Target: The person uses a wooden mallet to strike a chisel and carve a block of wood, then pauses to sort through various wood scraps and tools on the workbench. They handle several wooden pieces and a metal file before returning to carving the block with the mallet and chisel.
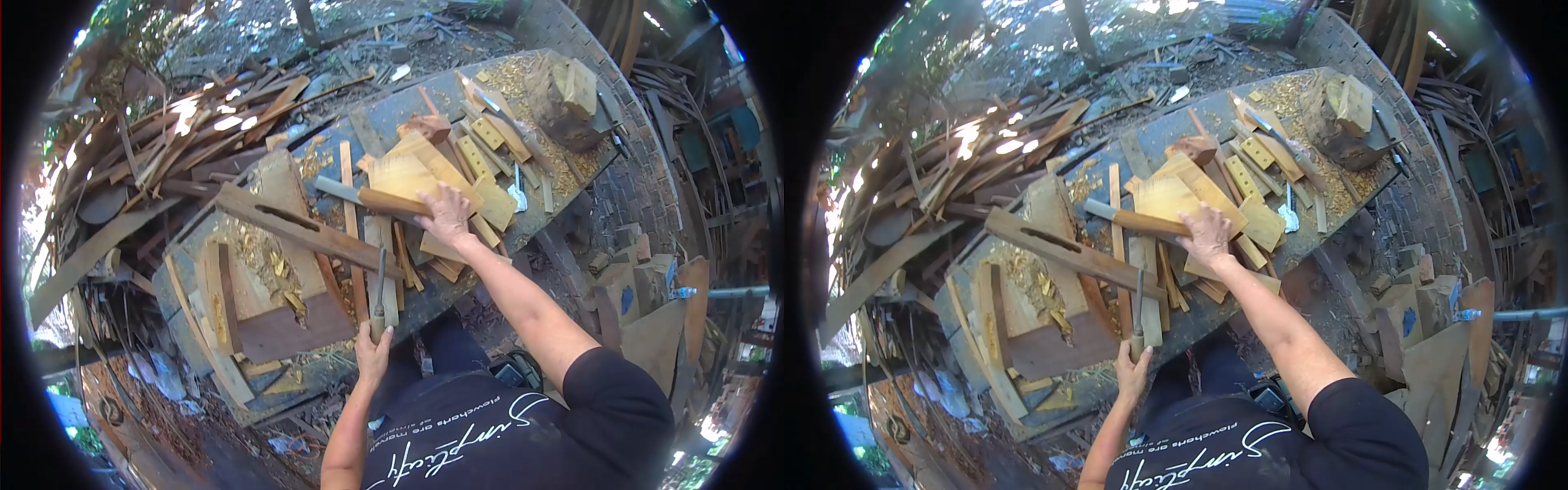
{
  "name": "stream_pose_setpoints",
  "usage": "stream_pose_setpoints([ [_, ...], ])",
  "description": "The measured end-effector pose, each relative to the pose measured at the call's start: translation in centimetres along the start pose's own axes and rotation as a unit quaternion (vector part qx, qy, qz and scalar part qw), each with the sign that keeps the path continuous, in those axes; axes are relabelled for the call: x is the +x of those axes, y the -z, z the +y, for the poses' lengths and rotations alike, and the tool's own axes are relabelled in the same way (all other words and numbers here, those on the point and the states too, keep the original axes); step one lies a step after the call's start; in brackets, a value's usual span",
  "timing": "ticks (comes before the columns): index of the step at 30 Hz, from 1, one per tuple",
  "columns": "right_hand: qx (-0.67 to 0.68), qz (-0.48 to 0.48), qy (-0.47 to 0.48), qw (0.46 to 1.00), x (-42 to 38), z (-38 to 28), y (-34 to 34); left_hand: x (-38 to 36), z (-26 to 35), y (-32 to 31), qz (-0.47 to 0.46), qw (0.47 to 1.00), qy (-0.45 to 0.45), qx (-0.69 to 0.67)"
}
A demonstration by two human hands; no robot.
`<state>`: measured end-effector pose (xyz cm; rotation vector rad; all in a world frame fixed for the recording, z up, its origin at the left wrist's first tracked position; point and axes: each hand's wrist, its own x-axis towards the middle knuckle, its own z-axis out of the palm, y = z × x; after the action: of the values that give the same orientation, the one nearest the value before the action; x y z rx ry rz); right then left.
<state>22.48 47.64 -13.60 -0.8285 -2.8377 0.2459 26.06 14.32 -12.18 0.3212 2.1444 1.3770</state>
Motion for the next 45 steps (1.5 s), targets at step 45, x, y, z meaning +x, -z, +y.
stream_pose_setpoints([
  [45, 0.046, 0.258, -0.27, 0.927, 13.2, 40.6, 14.8, 12.1, 18.7, -13.7, -0.092, 0.994, 0.047, -0.036],
])
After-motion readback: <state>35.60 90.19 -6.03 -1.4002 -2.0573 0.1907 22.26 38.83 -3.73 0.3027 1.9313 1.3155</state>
